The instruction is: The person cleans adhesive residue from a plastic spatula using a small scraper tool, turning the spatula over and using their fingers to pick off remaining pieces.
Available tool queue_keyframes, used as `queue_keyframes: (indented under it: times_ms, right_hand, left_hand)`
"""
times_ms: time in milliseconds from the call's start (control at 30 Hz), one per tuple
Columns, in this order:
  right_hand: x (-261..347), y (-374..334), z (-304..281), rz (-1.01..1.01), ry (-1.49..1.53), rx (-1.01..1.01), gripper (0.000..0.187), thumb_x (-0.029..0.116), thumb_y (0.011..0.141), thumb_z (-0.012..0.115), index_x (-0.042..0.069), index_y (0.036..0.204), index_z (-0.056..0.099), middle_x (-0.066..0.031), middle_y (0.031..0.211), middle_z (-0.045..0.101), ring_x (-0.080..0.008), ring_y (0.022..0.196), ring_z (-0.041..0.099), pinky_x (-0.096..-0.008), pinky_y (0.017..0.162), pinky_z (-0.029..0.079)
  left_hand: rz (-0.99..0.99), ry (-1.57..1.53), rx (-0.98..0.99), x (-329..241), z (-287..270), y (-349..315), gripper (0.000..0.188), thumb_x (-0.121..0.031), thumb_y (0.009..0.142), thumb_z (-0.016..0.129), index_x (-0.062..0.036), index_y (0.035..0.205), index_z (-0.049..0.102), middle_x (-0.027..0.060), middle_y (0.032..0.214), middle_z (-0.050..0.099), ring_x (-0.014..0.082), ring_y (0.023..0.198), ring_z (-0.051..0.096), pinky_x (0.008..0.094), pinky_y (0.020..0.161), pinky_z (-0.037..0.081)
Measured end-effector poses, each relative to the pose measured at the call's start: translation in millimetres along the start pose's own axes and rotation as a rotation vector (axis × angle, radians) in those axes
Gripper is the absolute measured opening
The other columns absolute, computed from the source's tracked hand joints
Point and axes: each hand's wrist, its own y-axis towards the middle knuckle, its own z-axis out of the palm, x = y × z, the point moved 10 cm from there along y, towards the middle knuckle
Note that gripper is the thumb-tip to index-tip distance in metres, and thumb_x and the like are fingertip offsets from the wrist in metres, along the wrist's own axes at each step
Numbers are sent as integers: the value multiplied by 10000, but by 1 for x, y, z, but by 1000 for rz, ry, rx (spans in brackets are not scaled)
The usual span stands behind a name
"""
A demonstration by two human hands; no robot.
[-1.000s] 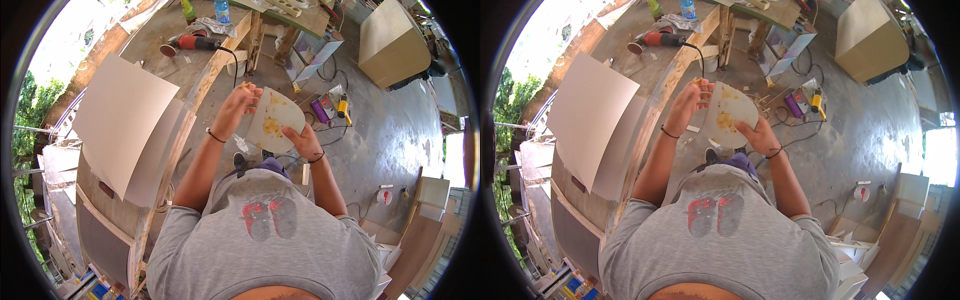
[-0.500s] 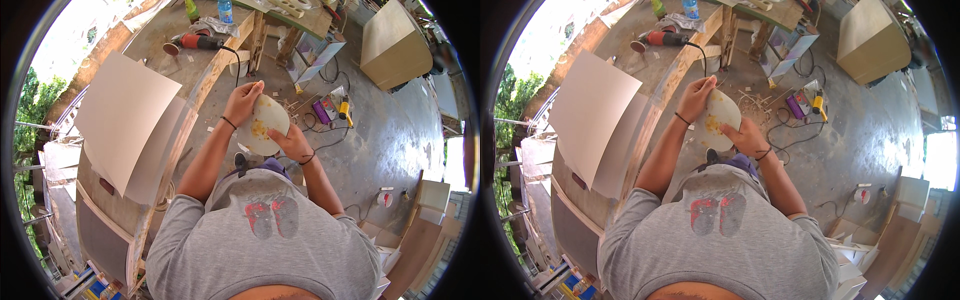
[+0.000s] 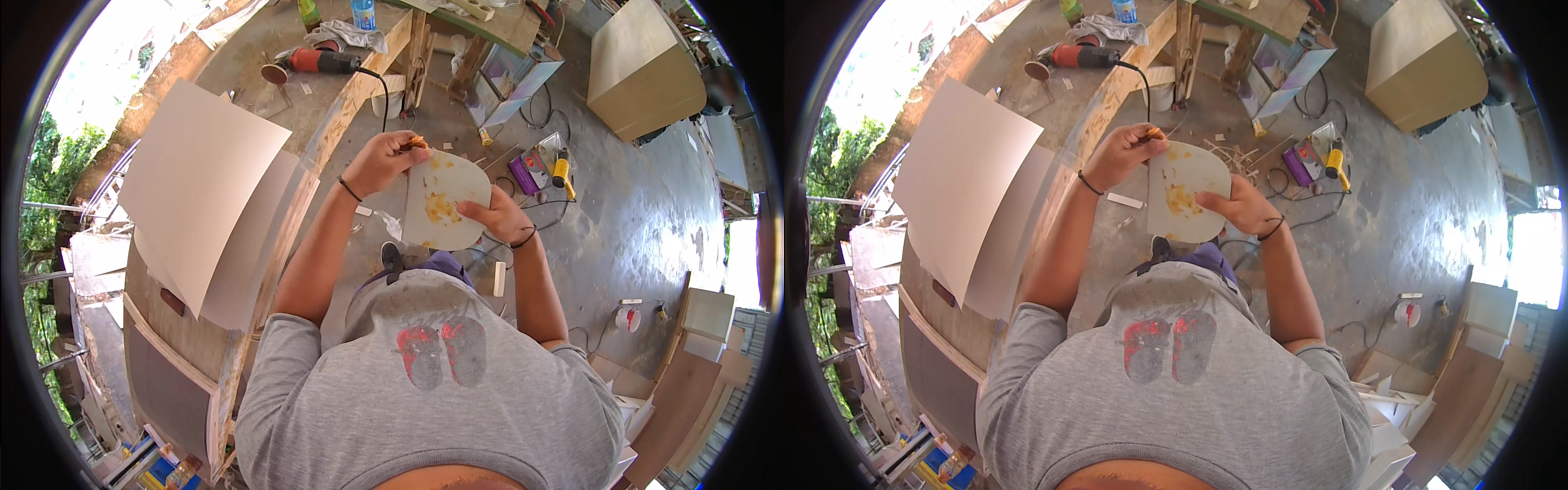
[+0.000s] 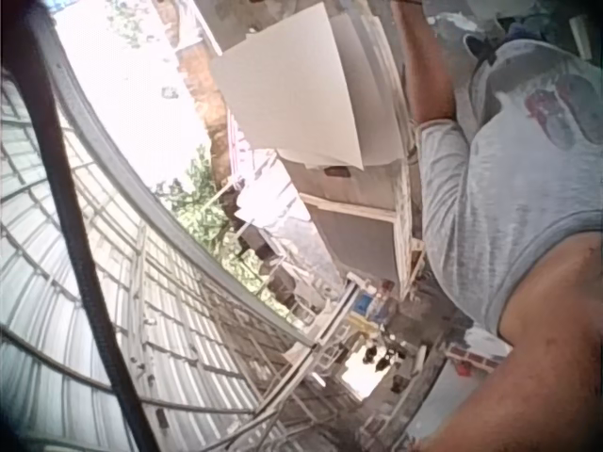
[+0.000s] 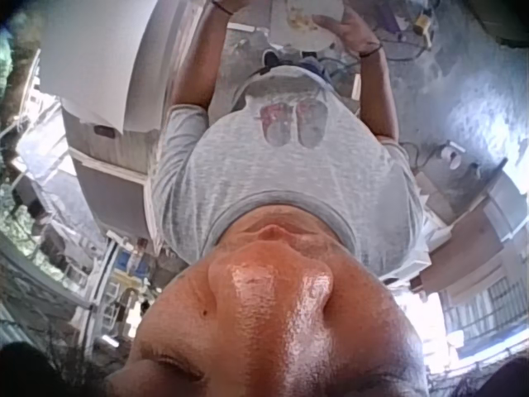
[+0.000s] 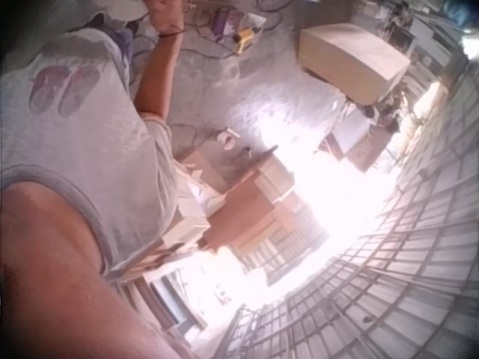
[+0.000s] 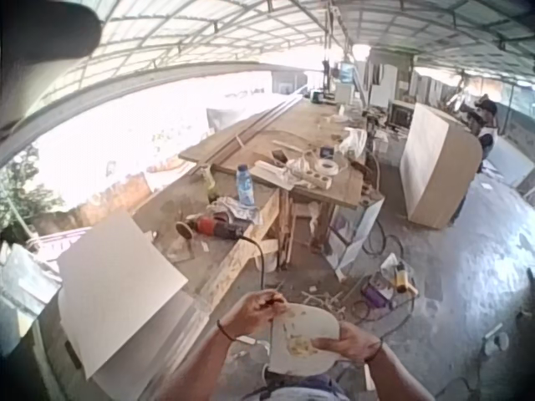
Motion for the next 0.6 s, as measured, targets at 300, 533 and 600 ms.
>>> queue_keyframes:
  times_ms: [300,533,600]
  right_hand:
    - [-5,-7,8,31,244,-34,283,157,888,576,-9,1112,528,-51,818,625,-100,570,579,-230,420,443]
    - [8,-8,-4,165,-313,-105,282,107,887,538,13,1152,542,-118,971,633,-186,697,635,-275,565,511]
    - [44,-4,-4,-237,-692,-308,356,70,854,537,63,1210,539,-151,1128,578,-267,906,602,-312,743,495]
  left_hand:
    - [-88,208,146,-17,15,20,193,-220,921,521,-46,852,567,-61,706,496,20,634,465,206,549,399]
    - [-90,-121,-158,7,5,30,182,-236,920,514,-82,837,565,-58,705,511,37,679,508,213,653,415]
    - [-181,-295,-268,17,3,26,170,-233,924,499,-102,824,543,-47,707,521,63,701,541,236,664,425]
